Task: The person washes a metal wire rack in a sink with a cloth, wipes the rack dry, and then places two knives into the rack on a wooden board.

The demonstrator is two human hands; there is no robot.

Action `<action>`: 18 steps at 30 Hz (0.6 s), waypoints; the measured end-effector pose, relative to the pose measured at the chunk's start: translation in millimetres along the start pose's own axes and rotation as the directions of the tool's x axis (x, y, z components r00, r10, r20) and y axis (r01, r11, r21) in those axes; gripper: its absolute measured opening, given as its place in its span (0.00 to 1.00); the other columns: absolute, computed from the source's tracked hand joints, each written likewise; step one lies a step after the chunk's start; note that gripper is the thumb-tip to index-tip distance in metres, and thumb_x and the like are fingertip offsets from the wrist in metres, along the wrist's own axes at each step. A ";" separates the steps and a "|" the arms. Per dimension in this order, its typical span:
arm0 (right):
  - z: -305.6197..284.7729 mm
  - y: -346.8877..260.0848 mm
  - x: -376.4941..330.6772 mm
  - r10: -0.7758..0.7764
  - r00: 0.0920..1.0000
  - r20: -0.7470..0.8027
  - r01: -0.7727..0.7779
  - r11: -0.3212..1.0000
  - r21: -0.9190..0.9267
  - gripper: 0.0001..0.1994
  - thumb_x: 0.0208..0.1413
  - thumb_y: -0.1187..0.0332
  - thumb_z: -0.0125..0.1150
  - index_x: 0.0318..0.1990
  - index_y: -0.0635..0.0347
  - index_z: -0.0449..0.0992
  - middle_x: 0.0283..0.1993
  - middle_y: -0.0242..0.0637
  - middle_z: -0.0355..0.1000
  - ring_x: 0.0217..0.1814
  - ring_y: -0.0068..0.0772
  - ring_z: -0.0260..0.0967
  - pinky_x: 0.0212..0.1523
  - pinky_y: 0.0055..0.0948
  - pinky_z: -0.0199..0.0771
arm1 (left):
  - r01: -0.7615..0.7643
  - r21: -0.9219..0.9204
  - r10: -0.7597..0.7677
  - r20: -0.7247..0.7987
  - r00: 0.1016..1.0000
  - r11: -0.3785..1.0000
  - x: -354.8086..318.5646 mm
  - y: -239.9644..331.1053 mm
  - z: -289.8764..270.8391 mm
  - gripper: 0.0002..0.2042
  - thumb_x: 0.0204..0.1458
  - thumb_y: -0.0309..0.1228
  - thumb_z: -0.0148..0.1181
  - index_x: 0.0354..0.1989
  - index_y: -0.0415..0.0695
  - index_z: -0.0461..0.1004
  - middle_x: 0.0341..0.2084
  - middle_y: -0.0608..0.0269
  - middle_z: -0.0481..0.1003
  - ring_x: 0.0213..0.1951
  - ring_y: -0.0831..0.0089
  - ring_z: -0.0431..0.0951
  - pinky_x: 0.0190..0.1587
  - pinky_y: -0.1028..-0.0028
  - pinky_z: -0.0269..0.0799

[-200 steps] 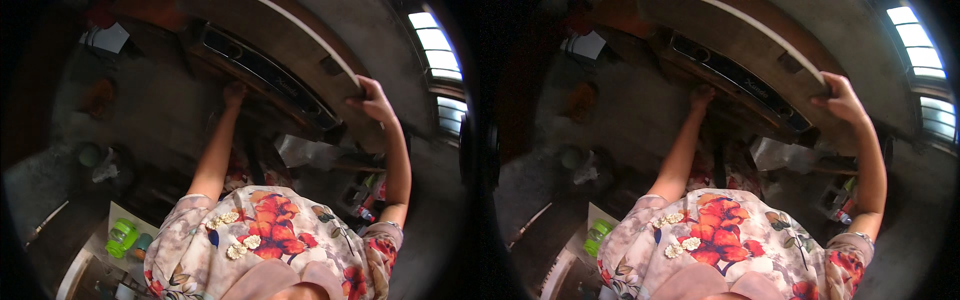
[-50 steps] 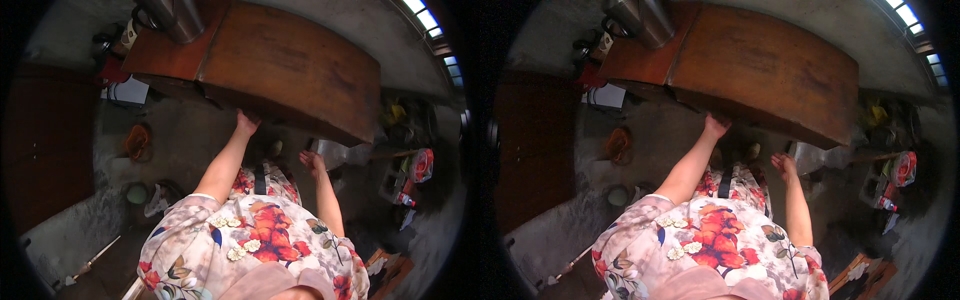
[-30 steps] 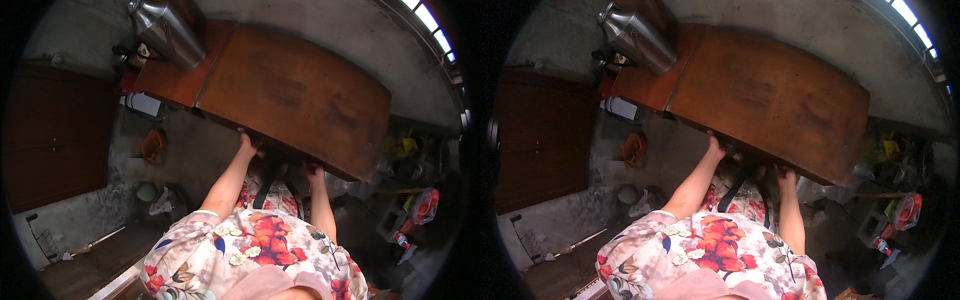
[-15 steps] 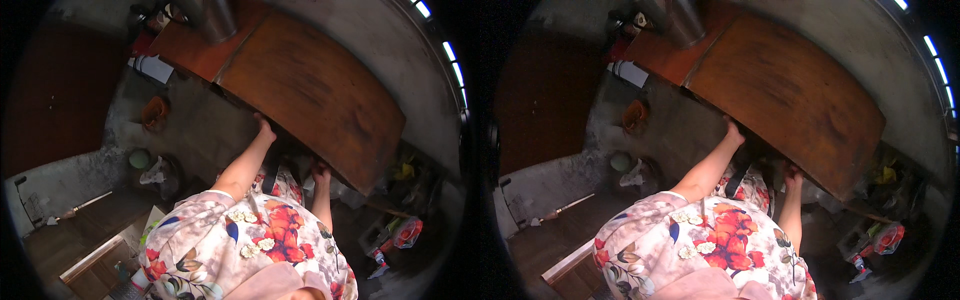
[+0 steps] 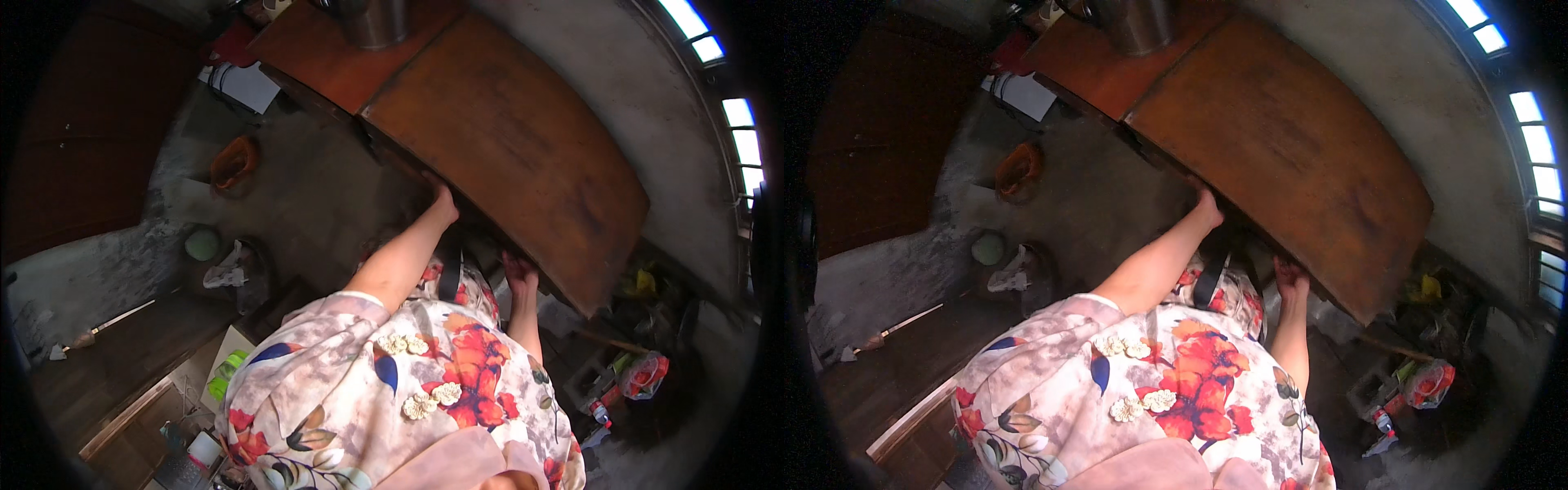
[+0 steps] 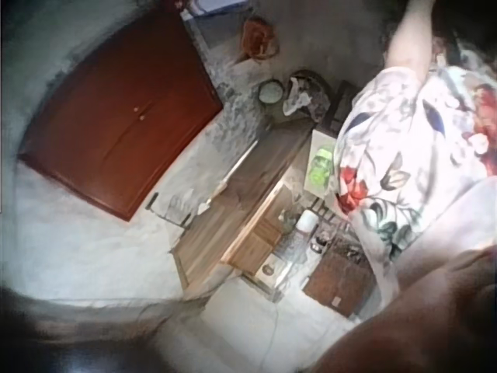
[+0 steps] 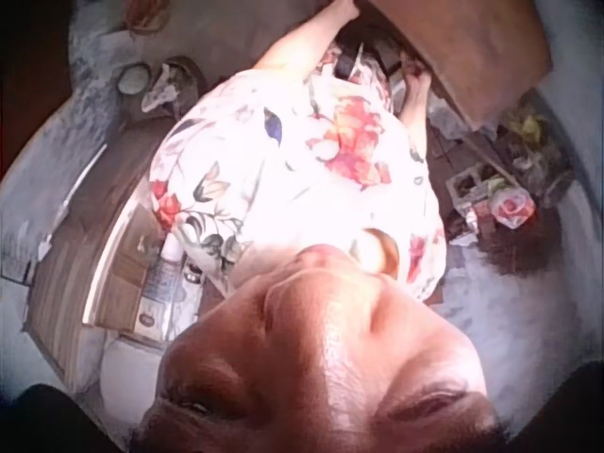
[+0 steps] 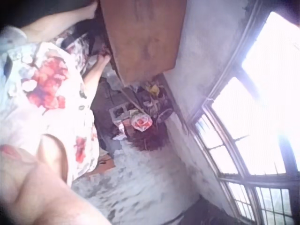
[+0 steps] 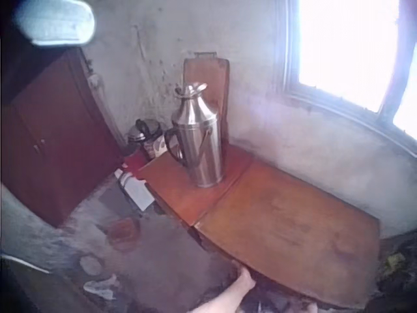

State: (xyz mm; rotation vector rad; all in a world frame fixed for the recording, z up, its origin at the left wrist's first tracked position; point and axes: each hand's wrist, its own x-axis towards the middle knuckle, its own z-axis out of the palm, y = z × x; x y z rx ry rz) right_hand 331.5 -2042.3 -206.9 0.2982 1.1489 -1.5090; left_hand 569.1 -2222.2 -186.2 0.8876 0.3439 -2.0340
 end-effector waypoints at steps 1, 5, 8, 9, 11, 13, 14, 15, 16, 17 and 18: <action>-2.5 -3.7 5.0 0.041 0.994 -0.097 -0.035 0.997 0.071 0.14 0.58 0.65 0.48 0.51 0.54 0.70 0.52 0.38 0.69 0.53 0.42 0.65 0.60 0.50 0.63 | 0.008 0.020 -0.007 -0.058 0.998 1.000 -10.4 -5.9 10.8 0.49 0.46 0.74 0.24 0.68 0.46 0.44 0.66 0.60 0.51 0.65 0.59 0.53 0.65 0.60 0.51; 6.4 -10.8 15.2 0.154 0.984 0.092 -0.143 0.983 -0.111 0.17 0.53 0.66 0.51 0.52 0.55 0.68 0.53 0.39 0.68 0.55 0.45 0.63 0.58 0.52 0.64 | -0.277 0.156 0.301 -0.158 0.941 0.948 55.2 -15.7 -21.0 0.50 0.43 0.76 0.25 0.68 0.49 0.43 0.67 0.61 0.49 0.66 0.61 0.50 0.65 0.60 0.50; 2.6 -11.4 33.4 0.060 0.995 0.080 -0.048 0.987 -0.152 0.23 0.41 0.77 0.49 0.51 0.59 0.68 0.52 0.45 0.67 0.56 0.50 0.62 0.58 0.53 0.63 | -0.250 0.165 0.282 -0.210 0.936 0.954 69.4 -8.2 -19.6 0.50 0.43 0.76 0.27 0.69 0.51 0.43 0.67 0.62 0.48 0.66 0.60 0.49 0.65 0.57 0.49; -6.4 -6.3 25.3 0.074 0.991 0.112 -0.066 0.995 -0.073 0.26 0.38 0.79 0.48 0.51 0.60 0.67 0.52 0.46 0.67 0.56 0.51 0.62 0.58 0.53 0.62 | -0.149 0.087 0.160 -0.149 0.976 0.985 43.4 -6.2 -13.3 0.50 0.43 0.76 0.28 0.69 0.52 0.43 0.67 0.62 0.48 0.66 0.60 0.49 0.65 0.55 0.49; 15.7 -0.3 -22.4 0.096 0.974 0.206 -0.107 0.993 0.046 0.31 0.30 0.82 0.45 0.52 0.63 0.66 0.52 0.49 0.66 0.57 0.53 0.61 0.59 0.54 0.62 | -0.038 -0.009 0.037 -0.076 0.996 0.999 11.4 5.2 -12.0 0.48 0.44 0.75 0.30 0.68 0.52 0.45 0.66 0.63 0.50 0.65 0.60 0.52 0.63 0.55 0.51; -2.0 -4.5 -23.4 0.058 0.982 0.179 -0.093 0.977 0.192 0.30 0.31 0.82 0.49 0.51 0.65 0.65 0.55 0.52 0.63 0.58 0.57 0.58 0.61 0.53 0.60 | 0.021 -0.012 -0.022 -0.043 0.999 1.000 -0.4 1.9 -8.6 0.47 0.45 0.74 0.33 0.67 0.51 0.49 0.64 0.62 0.55 0.62 0.60 0.57 0.60 0.57 0.56; -8.4 -6.3 -24.7 0.040 0.986 0.162 -0.083 0.960 0.266 0.30 0.31 0.82 0.50 0.51 0.65 0.65 0.56 0.54 0.62 0.59 0.59 0.57 0.62 0.53 0.59 | -0.004 0.093 0.024 -0.215 0.976 0.996 3.1 0.3 -12.9 0.46 0.43 0.75 0.35 0.63 0.52 0.56 0.58 0.62 0.63 0.55 0.59 0.63 0.55 0.56 0.60; 0.2 -8.8 -26.5 0.007 0.985 0.170 -0.053 0.962 0.268 0.29 0.32 0.81 0.50 0.50 0.67 0.65 0.55 0.55 0.62 0.59 0.60 0.58 0.61 0.54 0.60 | -0.004 0.137 0.029 -0.180 0.983 0.991 14.1 3.9 -26.4 0.46 0.42 0.76 0.36 0.61 0.52 0.58 0.55 0.63 0.64 0.53 0.59 0.64 0.54 0.57 0.60; 13.7 -7.7 -22.6 -0.027 0.984 0.178 -0.024 0.960 0.280 0.27 0.33 0.81 0.50 0.50 0.69 0.65 0.55 0.55 0.63 0.58 0.62 0.59 0.61 0.54 0.61 | -0.005 0.192 0.034 -0.145 0.989 0.981 23.1 6.7 -38.5 0.46 0.41 0.76 0.37 0.59 0.53 0.60 0.53 0.64 0.66 0.51 0.60 0.65 0.53 0.58 0.60; 8.7 -9.5 -18.2 0.065 0.993 0.095 -0.090 0.953 0.289 0.27 0.33 0.80 0.50 0.49 0.69 0.65 0.54 0.56 0.63 0.58 0.62 0.59 0.60 0.55 0.61 | 0.022 0.212 0.019 -0.190 0.982 0.977 16.2 0.0 -33.3 0.45 0.43 0.75 0.35 0.61 0.53 0.59 0.56 0.63 0.64 0.53 0.59 0.64 0.55 0.57 0.59; -1.0 -9.6 -15.9 0.158 0.987 0.016 -0.155 0.936 0.316 0.26 0.34 0.79 0.50 0.49 0.70 0.65 0.54 0.57 0.64 0.57 0.63 0.60 0.60 0.55 0.61 | 0.051 0.241 0.007 -0.235 0.972 0.969 2.1 -4.2 -16.5 0.44 0.45 0.74 0.33 0.62 0.53 0.58 0.58 0.62 0.62 0.54 0.58 0.63 0.57 0.55 0.58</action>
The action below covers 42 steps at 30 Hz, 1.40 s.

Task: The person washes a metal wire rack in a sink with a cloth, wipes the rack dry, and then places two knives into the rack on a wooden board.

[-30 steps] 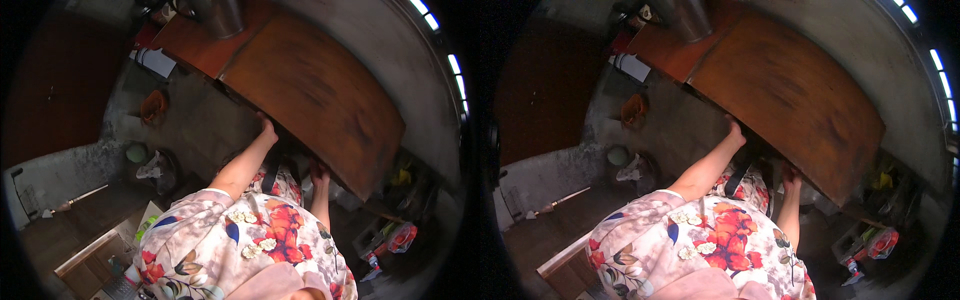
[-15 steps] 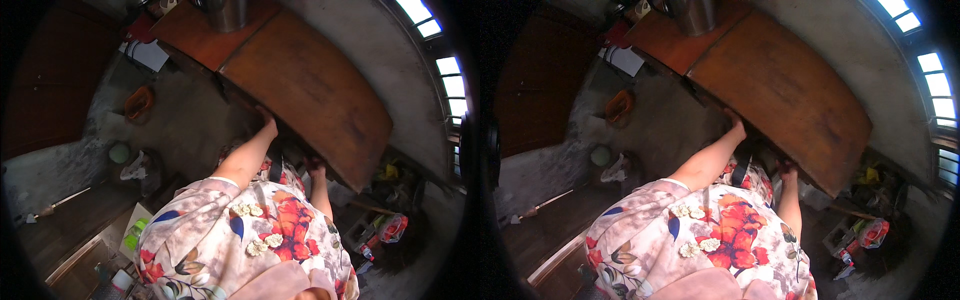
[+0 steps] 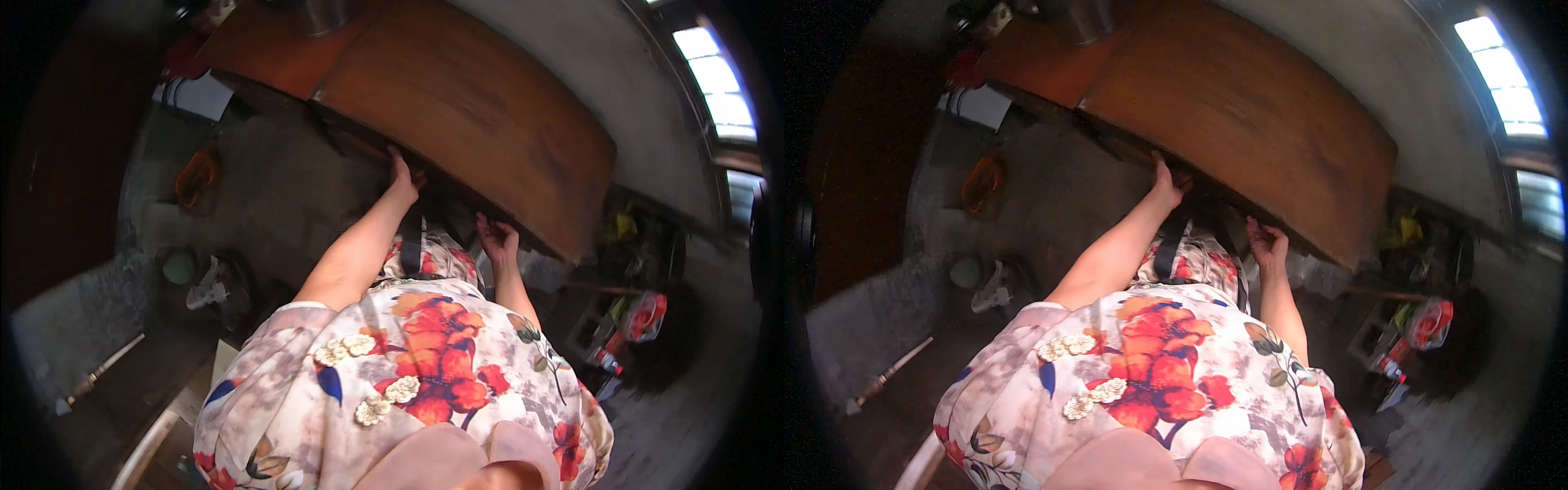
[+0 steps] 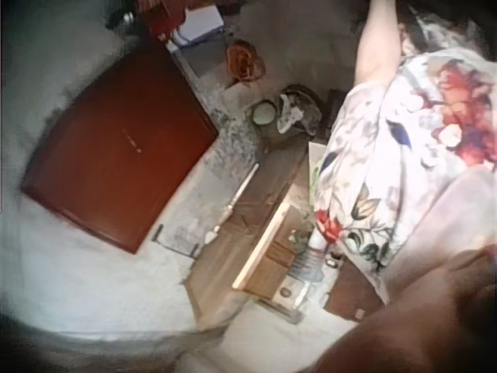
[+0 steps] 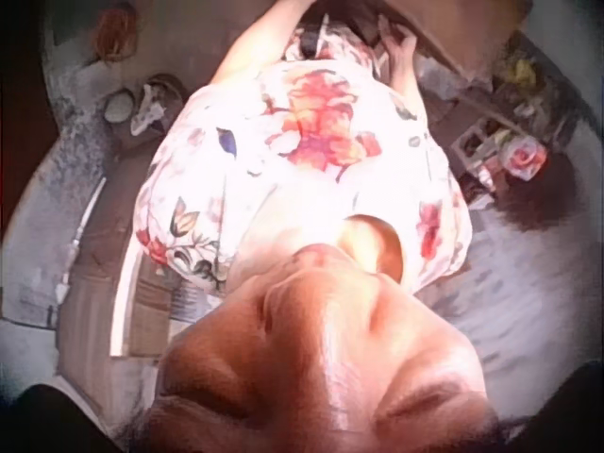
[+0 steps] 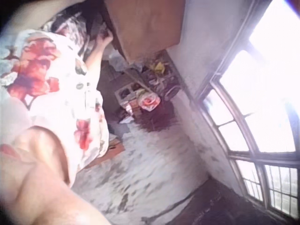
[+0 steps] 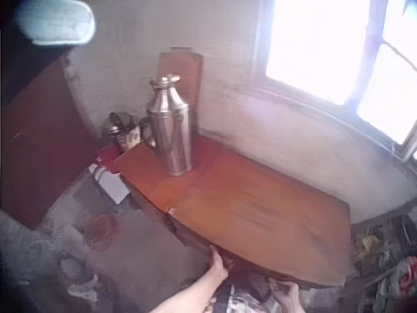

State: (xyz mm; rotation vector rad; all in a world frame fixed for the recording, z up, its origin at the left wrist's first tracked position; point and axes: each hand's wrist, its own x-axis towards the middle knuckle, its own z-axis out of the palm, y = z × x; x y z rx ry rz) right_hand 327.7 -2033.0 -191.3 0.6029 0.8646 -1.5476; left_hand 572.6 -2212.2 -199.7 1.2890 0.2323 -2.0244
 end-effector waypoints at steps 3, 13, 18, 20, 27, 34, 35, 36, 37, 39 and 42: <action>-11.8 14.3 -1.7 -0.058 0.998 0.024 0.059 0.998 -0.008 0.26 0.35 0.78 0.50 0.49 0.69 0.65 0.52 0.57 0.64 0.55 0.63 0.61 0.59 0.55 0.62 | -0.069 -0.107 0.087 0.176 0.980 0.992 2.3 7.8 -18.2 0.44 0.46 0.73 0.30 0.65 0.55 0.54 0.63 0.61 0.57 0.59 0.56 0.59 0.61 0.53 0.53; -75.1 14.4 50.9 -0.146 0.987 -0.072 0.148 0.989 0.028 0.10 0.35 0.77 0.51 0.31 0.66 0.68 0.42 0.57 0.68 0.47 0.58 0.65 0.56 0.51 0.65 | -0.004 0.007 0.003 0.122 0.992 1.000 -13.1 11.4 -16.1 0.52 0.36 0.80 0.32 0.67 0.57 0.50 0.66 0.66 0.51 0.66 0.58 0.50 0.65 0.54 0.46; -24.3 52.3 -14.9 -0.092 0.992 -0.087 0.079 0.988 -0.135 0.06 0.37 0.78 0.49 0.26 0.66 0.69 0.38 0.50 0.69 0.44 0.51 0.67 0.53 0.47 0.68 | 0.003 0.024 -0.007 0.136 0.991 1.000 -20.0 19.4 -44.5 0.53 0.35 0.80 0.35 0.69 0.58 0.42 0.68 0.63 0.47 0.68 0.57 0.43 0.66 0.50 0.36; -33.4 47.1 1.8 -0.040 0.999 -0.014 0.039 0.997 -0.067 0.06 0.37 0.79 0.49 0.27 0.68 0.69 0.41 0.52 0.70 0.46 0.52 0.67 0.54 0.48 0.67 | 0.031 0.031 -0.036 0.155 0.987 0.999 -10.4 18.9 -37.9 0.54 0.34 0.79 0.37 0.69 0.57 0.42 0.68 0.63 0.46 0.68 0.57 0.42 0.67 0.51 0.34; -25.7 34.0 45.3 -0.121 0.991 -0.050 0.121 0.993 -0.006 0.16 0.38 0.82 0.49 0.41 0.75 0.67 0.46 0.58 0.66 0.50 0.58 0.65 0.57 0.55 0.65 | -0.076 0.043 0.057 0.336 0.940 0.996 -15.0 15.5 -16.3 0.58 0.29 0.77 0.48 0.68 0.52 0.45 0.67 0.64 0.47 0.67 0.62 0.45 0.67 0.56 0.38; -10.7 24.2 42.5 -0.133 0.990 -0.040 0.135 0.990 0.050 0.25 0.34 0.86 0.46 0.46 0.65 0.68 0.51 0.48 0.64 0.54 0.55 0.60 0.58 0.55 0.63 | -0.050 -0.143 0.117 0.511 0.851 0.988 -23.9 19.9 -19.9 0.57 0.28 0.76 0.49 0.67 0.50 0.49 0.67 0.66 0.49 0.66 0.60 0.49 0.67 0.59 0.45; -6.0 18.2 39.1 -0.160 0.987 0.014 0.160 0.987 0.027 0.28 0.33 0.87 0.46 0.49 0.62 0.68 0.52 0.46 0.64 0.55 0.55 0.60 0.58 0.55 0.63 | -0.069 -0.144 0.135 0.516 0.846 0.987 -23.7 19.4 -18.9 0.58 0.28 0.77 0.48 0.67 0.50 0.49 0.67 0.66 0.49 0.66 0.60 0.48 0.67 0.58 0.44; -3.5 20.3 36.9 -0.156 0.988 0.023 0.155 0.988 0.006 0.28 0.33 0.87 0.46 0.49 0.62 0.68 0.53 0.46 0.64 0.56 0.54 0.59 0.58 0.55 0.63 | -0.087 -0.145 0.151 0.521 0.840 0.986 -24.2 18.1 -19.0 0.58 0.27 0.77 0.47 0.67 0.51 0.49 0.67 0.66 0.48 0.66 0.61 0.47 0.67 0.57 0.42; -2.9 23.6 33.0 -0.151 0.988 0.033 0.151 0.988 -0.015 0.29 0.33 0.87 0.46 0.50 0.61 0.68 0.54 0.46 0.64 0.57 0.54 0.59 0.59 0.56 0.62 | -0.105 -0.146 0.167 0.526 0.834 0.984 -25.0 17.1 -19.8 0.59 0.26 0.78 0.46 0.67 0.51 0.49 0.67 0.66 0.48 0.66 0.61 0.47 0.67 0.56 0.41; -2.8 26.2 26.3 -0.199 0.975 0.096 0.201 0.980 -0.007 0.31 0.32 0.88 0.47 0.51 0.60 0.68 0.56 0.45 0.63 0.60 0.53 0.57 0.61 0.57 0.60 | -0.013 -0.303 0.177 0.519 0.836 0.953 -35.3 18.5 -17.4 0.59 0.26 0.79 0.43 0.67 0.52 0.49 0.67 0.66 0.48 0.66 0.60 0.47 0.67 0.54 0.41; -2.2 40.2 6.6 -0.247 0.948 0.199 0.238 0.969 0.067 0.31 0.31 0.88 0.47 0.51 0.60 0.68 0.57 0.44 0.63 0.62 0.51 0.57 0.64 0.58 0.56 | 0.048 -0.410 0.207 0.555 0.805 0.911 -32.6 23.7 -24.3 0.57 0.29 0.81 0.38 0.67 0.54 0.49 0.67 0.64 0.47 0.66 0.57 0.47 0.67 0.54 0.39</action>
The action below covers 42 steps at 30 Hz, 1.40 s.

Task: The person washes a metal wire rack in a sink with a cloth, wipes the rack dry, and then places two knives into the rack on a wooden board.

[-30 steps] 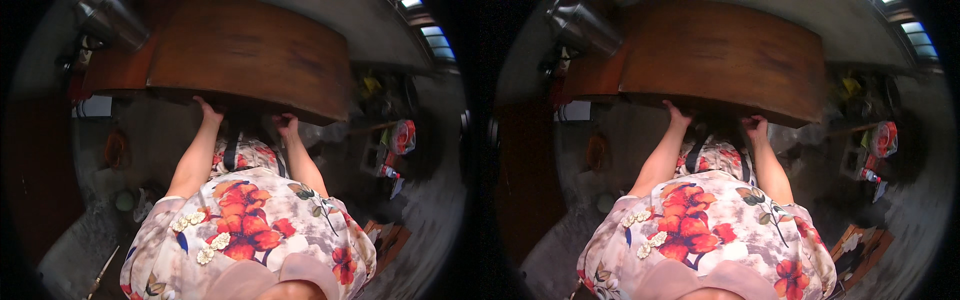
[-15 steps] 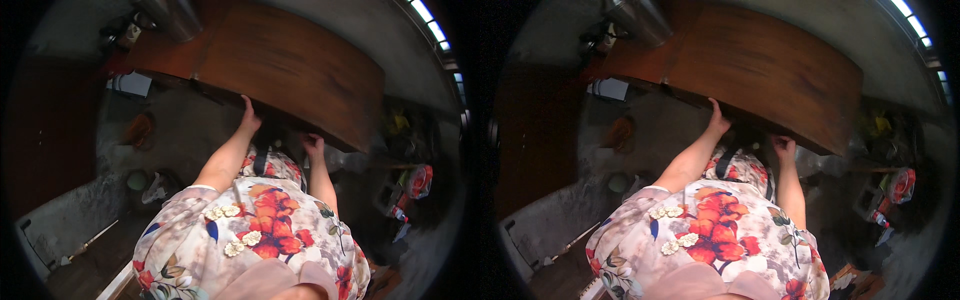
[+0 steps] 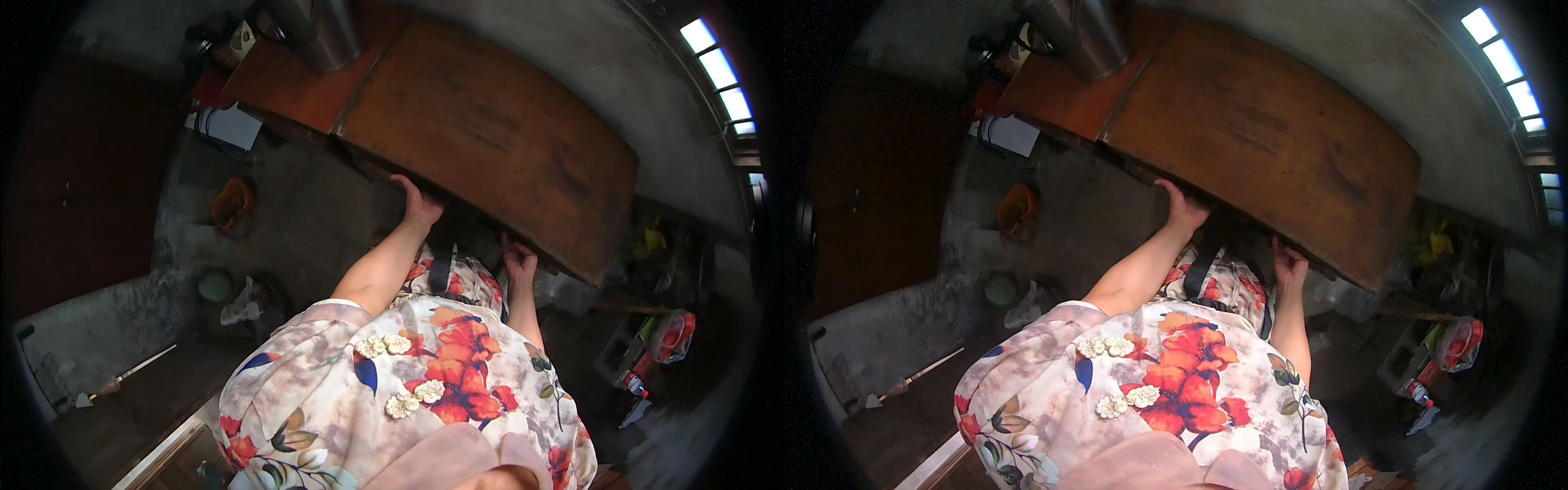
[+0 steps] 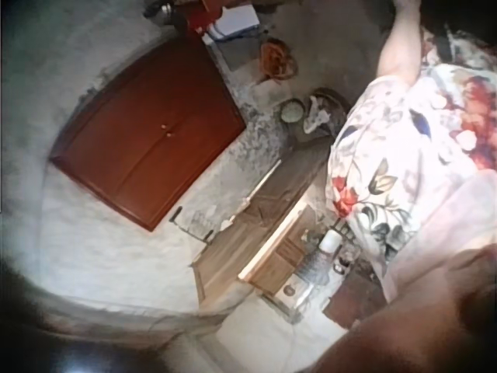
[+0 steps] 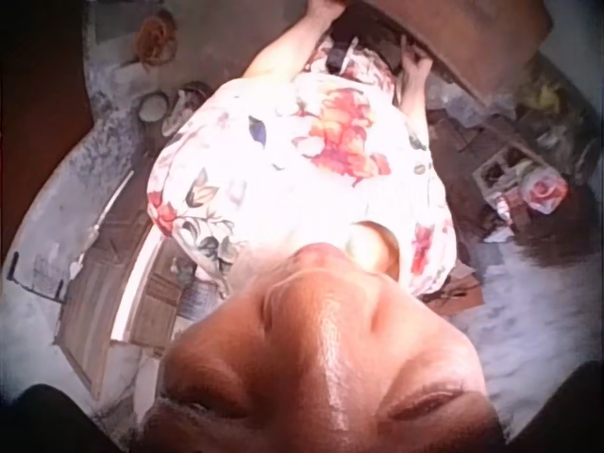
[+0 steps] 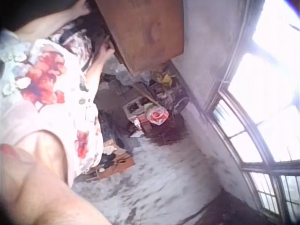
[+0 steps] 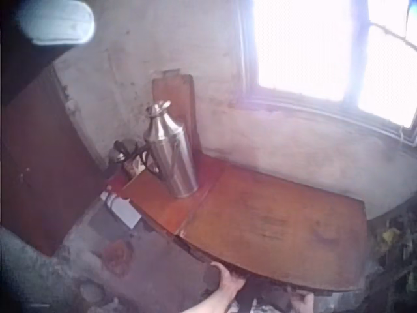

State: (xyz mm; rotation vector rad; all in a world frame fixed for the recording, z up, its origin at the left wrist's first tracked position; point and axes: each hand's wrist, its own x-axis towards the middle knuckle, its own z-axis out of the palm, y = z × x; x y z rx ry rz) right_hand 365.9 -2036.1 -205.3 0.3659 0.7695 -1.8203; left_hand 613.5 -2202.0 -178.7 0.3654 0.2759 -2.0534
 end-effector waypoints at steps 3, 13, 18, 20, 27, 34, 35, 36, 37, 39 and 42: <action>10.8 -1.2 -1.5 0.012 0.994 -0.112 -0.004 0.998 0.068 0.32 0.31 0.89 0.47 0.51 0.59 0.69 0.56 0.43 0.65 0.61 0.49 0.58 0.64 0.59 0.55 | -0.007 -0.029 0.005 -0.060 0.998 1.000 -2.2 -0.4 7.7 0.55 0.33 0.80 0.34 0.67 0.54 0.48 0.68 0.64 0.47 0.66 0.57 0.47 0.67 0.54 0.38; 25.3 4.5 -20.5 0.026 0.996 0.088 -0.040 0.986 0.162 0.30 0.36 0.90 0.47 0.53 0.62 0.67 0.58 0.45 0.64 0.63 0.49 0.57 0.66 0.57 0.52 | 0.098 0.035 -0.099 0.042 0.994 0.995 -2.1 4.9 15.9 0.53 0.36 0.78 0.35 0.67 0.52 0.48 0.67 0.63 0.48 0.66 0.59 0.48 0.67 0.55 0.42; 23.0 -4.1 -5.6 0.035 0.999 -0.036 -0.031 0.994 0.104 0.31 0.36 0.90 0.45 0.55 0.64 0.65 0.59 0.49 0.63 0.64 0.54 0.56 0.64 0.56 0.58 | 0.151 0.180 -0.152 -0.010 0.988 0.972 13.1 8.8 -3.2 0.53 0.37 0.77 0.36 0.68 0.52 0.45 0.67 0.62 0.47 0.67 0.58 0.46 0.67 0.54 0.41; 12.7 -15.5 5.8 0.087 0.986 -0.145 -0.092 0.995 -0.025 0.23 0.44 0.84 0.45 0.51 0.63 0.67 0.55 0.48 0.66 0.63 0.53 0.57 0.63 0.56 0.58 | 0.164 0.194 -0.156 -0.056 0.986 0.967 11.4 8.3 6.0 0.53 0.37 0.77 0.37 0.68 0.52 0.44 0.67 0.62 0.47 0.67 0.58 0.47 0.67 0.53 0.41; 54.5 -33.6 -53.1 0.226 0.965 0.134 -0.199 0.961 -0.191 0.28 0.52 0.59 0.61 0.57 0.61 0.61 0.62 0.54 0.56 0.64 0.60 0.52 0.65 0.59 0.50 | 0.204 0.631 -0.070 -0.230 0.971 0.749 -10.4 34.0 21.5 0.52 0.35 0.71 0.54 0.67 0.53 0.49 0.65 0.63 0.52 0.65 0.60 0.51 0.62 0.53 0.49; 65.7 -14.7 -36.3 -0.077 0.988 -0.133 0.046 0.973 -0.226 0.32 0.48 0.54 0.67 0.59 0.52 0.62 0.57 0.41 0.62 0.56 0.43 0.61 0.54 0.45 0.64 | 0.126 0.597 0.025 -0.238 0.971 0.792 4.0 24.1 14.9 0.40 0.42 0.55 0.64 0.62 0.51 0.56 0.59 0.61 0.59 0.60 0.59 0.59 0.60 0.54 0.56; 60.0 -12.1 -36.0 -0.120 0.987 -0.106 0.093 0.969 -0.228 0.31 0.48 0.54 0.67 0.57 0.53 0.63 0.56 0.39 0.63 0.55 0.41 0.62 0.53 0.44 0.65 | 0.101 0.595 0.079 -0.269 0.960 0.797 2.6 21.2 16.9 0.36 0.42 0.52 0.64 0.59 0.49 0.61 0.55 0.62 0.63 0.57 0.59 0.62 0.58 0.55 0.61; 55.2 -12.1 -45.1 -0.169 0.981 -0.097 0.143 0.962 -0.233 0.29 0.48 0.55 0.67 0.56 0.54 0.65 0.55 0.37 0.65 0.54 0.39 0.63 0.52 0.42 0.66 | 0.103 0.578 0.047 -0.239 0.970 0.809 -1.1 19.7 17.2 0.34 0.42 0.50 0.65 0.57 0.48 0.63 0.53 0.61 0.65 0.57 0.59 0.62 0.57 0.55 0.62; 54.6 -11.2 -44.5 -0.160 0.984 -0.076 0.137 0.958 -0.251 0.27 0.48 0.55 0.67 0.53 0.54 0.68 0.54 0.35 0.66 0.54 0.35 0.64 0.51 0.37 0.68 | 0.091 0.560 0.069 -0.258 0.964 0.823 -3.0 20.1 18.7 0.33 0.42 0.48 0.66 0.56 0.47 0.64 0.52 0.60 0.66 0.56 0.59 0.63 0.57 0.55 0.62; 55.0 -8.5 -46.8 -0.179 0.977 -0.114 0.136 0.940 -0.312 0.27 0.47 0.54 0.67 0.53 0.54 0.68 0.54 0.34 0.67 0.55 0.33 0.63 0.50 0.35 0.68 | 0.141 0.437 -0.025 -0.260 0.965 0.888 -7.3 26.6 9.8 0.32 0.43 0.47 0.65 0.56 0.48 0.64 0.54 0.60 0.65 0.57 0.58 0.62 0.60 0.54 0.58; 58.8 -7.0 -50.2 -0.261 0.959 -0.112 0.201 0.902 -0.382 0.33 0.41 0.49 0.71 0.55 0.50 0.68 0.56 0.29 0.65 0.55 0.31 0.62 0.48 0.34 0.67 | 0.137 0.498 -0.020 -0.233 0.972 0.856 -12.6 25.5 17.2 0.34 0.42 0.48 0.65 0.58 0.47 0.62 0.56 0.60 0.63 0.58 0.58 0.60 0.60 0.54 0.57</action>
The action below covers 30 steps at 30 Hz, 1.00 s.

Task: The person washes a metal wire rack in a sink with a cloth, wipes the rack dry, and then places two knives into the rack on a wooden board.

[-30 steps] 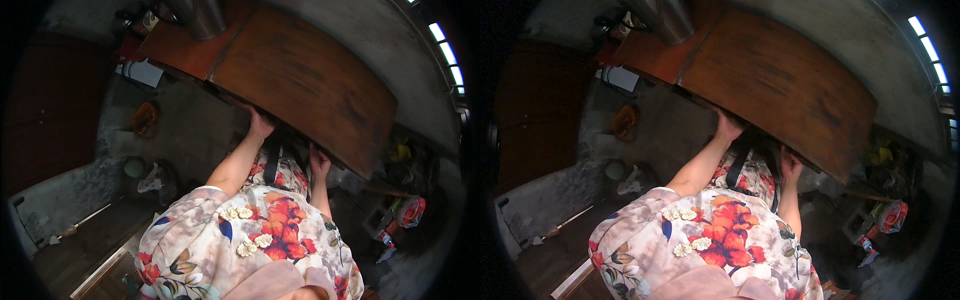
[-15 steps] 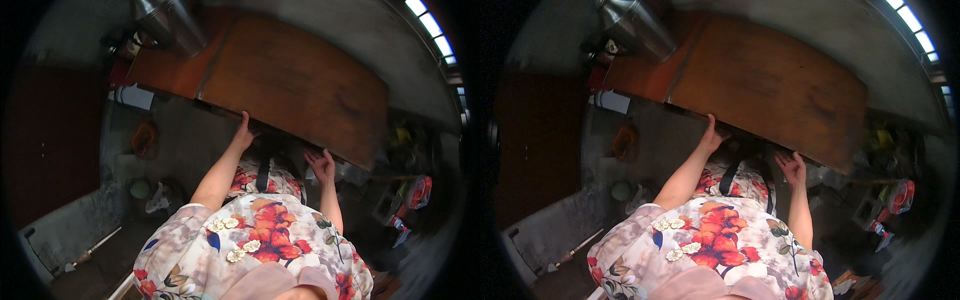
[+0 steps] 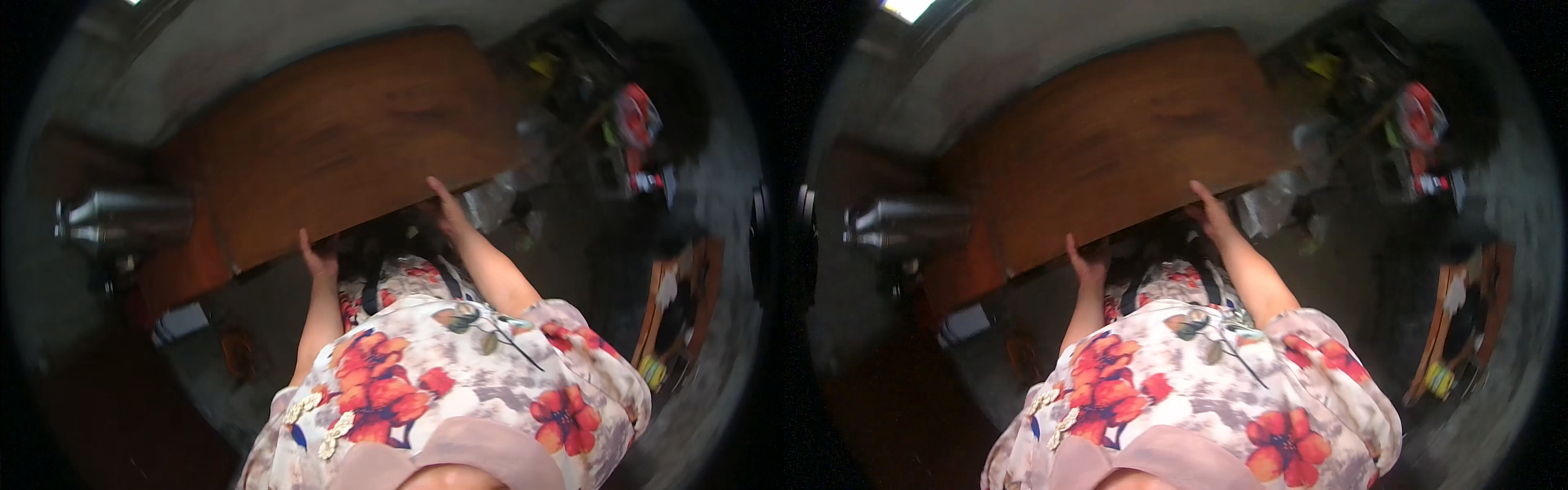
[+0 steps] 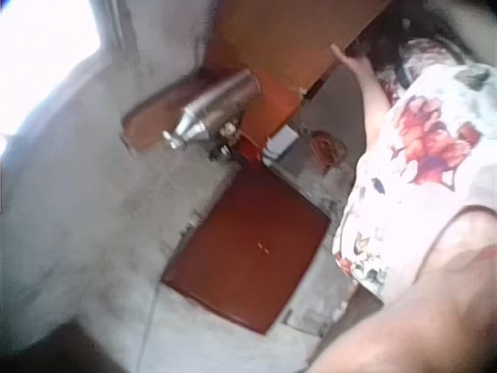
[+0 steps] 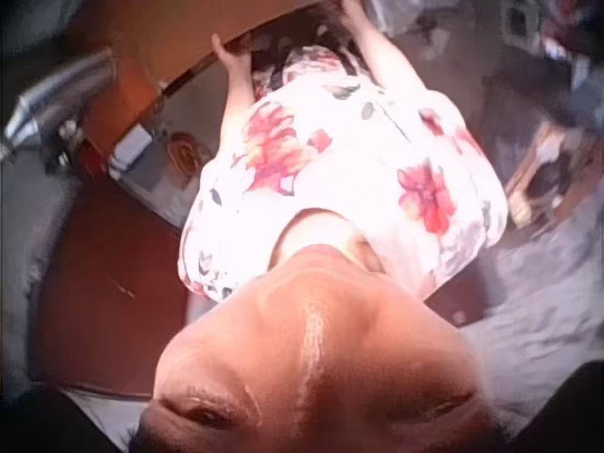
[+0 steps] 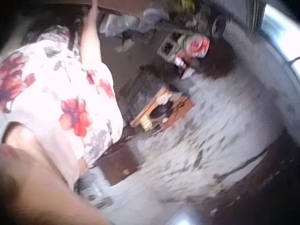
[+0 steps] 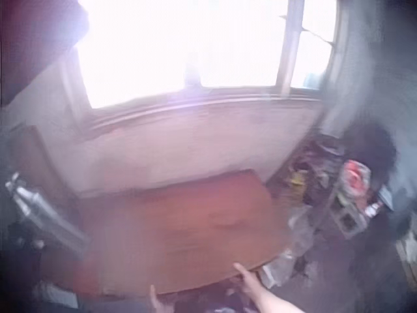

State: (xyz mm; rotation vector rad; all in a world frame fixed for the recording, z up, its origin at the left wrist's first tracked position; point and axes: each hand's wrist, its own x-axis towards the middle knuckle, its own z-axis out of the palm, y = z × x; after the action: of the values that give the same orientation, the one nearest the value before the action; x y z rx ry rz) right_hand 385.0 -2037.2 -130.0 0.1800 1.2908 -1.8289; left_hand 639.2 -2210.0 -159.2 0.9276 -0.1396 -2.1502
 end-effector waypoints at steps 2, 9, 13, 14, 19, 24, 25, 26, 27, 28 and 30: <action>0.5 -2.8 0.8 0.045 0.997 -0.068 -0.044 0.999 0.017 0.34 0.40 0.48 0.71 0.56 0.50 0.68 0.57 0.31 0.64 0.54 0.30 0.61 0.44 0.33 0.68 | -0.027 0.080 0.022 0.060 0.998 0.996 -9.4 -2.9 17.6 0.37 0.42 0.50 0.65 0.60 0.50 0.59 0.58 0.59 0.60 0.59 0.57 0.59 0.59 0.49 0.56; -8.8 21.0 4.8 0.088 0.996 -0.003 -0.083 0.950 0.300 0.39 0.38 0.45 0.72 0.59 0.46 0.64 0.61 0.29 0.60 0.60 0.34 0.55 0.56 0.42 0.55 | 0.151 0.075 -0.160 0.129 0.979 0.986 -16.8 0.9 29.4 0.45 0.38 0.52 0.69 0.64 0.50 0.53 0.62 0.58 0.53 0.63 0.54 0.53 0.62 0.46 0.52; -41.1 44.5 27.0 0.011 0.999 -0.039 0.011 0.860 0.510 0.40 0.37 0.43 0.72 0.59 0.45 0.64 0.61 0.23 0.61 0.60 0.27 0.55 0.51 0.34 0.57 | 0.199 0.092 -0.210 0.135 0.968 0.976 -5.6 8.4 20.8 0.41 0.41 0.47 0.68 0.63 0.48 0.54 0.62 0.55 0.55 0.64 0.53 0.52 0.64 0.47 0.48; -36.5 46.8 28.2 0.001 0.999 -0.045 0.021 0.861 0.507 0.40 0.37 0.44 0.72 0.59 0.46 0.63 0.61 0.23 0.61 0.60 0.27 0.55 0.51 0.34 0.56 | 0.178 0.117 -0.195 0.157 0.968 0.977 -1.0 14.0 19.2 0.40 0.42 0.45 0.68 0.63 0.47 0.55 0.62 0.55 0.56 0.64 0.53 0.51 0.64 0.47 0.48; -17.1 28.4 20.8 -0.052 0.996 -0.070 0.082 0.844 0.531 0.44 0.38 0.44 0.72 0.62 0.50 0.60 0.66 0.26 0.54 0.67 0.29 0.45 0.59 0.38 0.49 | 0.282 0.023 -0.281 0.192 0.940 0.959 -9.7 13.4 33.5 0.39 0.41 0.41 0.66 0.62 0.44 0.57 0.62 0.53 0.56 0.64 0.52 0.53 0.64 0.45 0.46; -3.9 9.6 8.5 -0.040 0.998 -0.045 0.055 0.909 0.414 0.42 0.39 0.39 0.65 0.61 0.48 0.60 0.67 0.25 0.53 0.68 0.30 0.45 0.60 0.38 0.50 | 0.152 -0.105 -0.144 0.076 0.987 0.983 -12.9 17.7 25.8 0.44 0.41 0.48 0.66 0.64 0.44 0.52 0.65 0.52 0.51 0.65 0.51 0.50 0.65 0.42 0.43; -9.1 14.2 13.0 -0.037 0.994 -0.101 0.083 0.864 0.496 0.39 0.42 0.39 0.62 0.60 0.49 0.61 0.66 0.26 0.53 0.67 0.31 0.45 0.59 0.40 0.52 | 0.177 -0.205 -0.167 0.062 0.984 0.963 -17.0 13.3 29.4 0.45 0.41 0.50 0.65 0.65 0.44 0.51 0.65 0.52 0.50 0.65 0.51 0.48 0.65 0.42 0.42; -12.9 21.8 19.4 -0.024 0.990 -0.142 0.102 0.814 0.572 0.37 0.44 0.40 0.58 0.59 0.49 0.62 0.65 0.28 0.54 0.67 0.32 0.46 0.58 0.41 0.54 | 0.183 -0.307 -0.176 0.051 0.983 0.934 -24.7 13.2 31.1 0.46 0.41 0.53 0.65 0.65 0.44 0.50 0.65 0.53 0.49 0.66 0.50 0.47 0.65 0.41 0.42; -31.9 30.4 34.7 0.006 0.985 -0.175 0.112 0.748 0.654 0.38 0.44 0.44 0.58 0.62 0.52 0.59 0.64 0.34 0.55 0.63 0.38 0.52 0.57 0.45 0.57 | 0.156 -0.270 -0.173 -0.041 0.984 0.950 -21.0 8.6 33.4 0.44 0.42 0.56 0.60 0.64 0.44 0.51 0.64 0.52 0.51 0.64 0.50 0.50 0.63 0.42 0.45; -37.6 40.1 41.0 0.083 0.977 -0.198 0.076 0.729 0.680 0.31 0.50 0.46 0.53 0.59 0.51 0.62 0.60 0.35 0.61 0.58 0.40 0.57 0.55 0.45 0.60 | 0.114 -0.253 -0.154 -0.144 0.978 0.961 -10.6 6.5 25.3 0.42 0.44 0.59 0.54 0.63 0.44 0.53 0.63 0.52 0.53 0.63 0.49 0.52 0.62 0.43 0.48; -55.8 62.9 68.3 0.204 0.947 -0.250 0.031 0.715 0.699 0.28 0.59 0.44 0.41 0.56 0.56 0.64 0.56 0.41 0.64 0.50 0.48 0.64 0.54 0.47 0.62 | 0.082 -0.207 -0.147 -0.322 0.935 0.975 5.8 -1.0 24.3 0.40 0.48 0.64 0.43 0.61 0.44 0.56 0.61 0.51 0.56 0.60 0.48 0.57 0.59 0.45 0.54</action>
State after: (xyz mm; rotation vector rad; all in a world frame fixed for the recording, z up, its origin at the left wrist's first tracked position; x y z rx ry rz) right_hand 368.7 -2035.1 -237.1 0.9653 0.6886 -2.1850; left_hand 620.1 -2218.0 -145.3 1.1956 0.2926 -2.0307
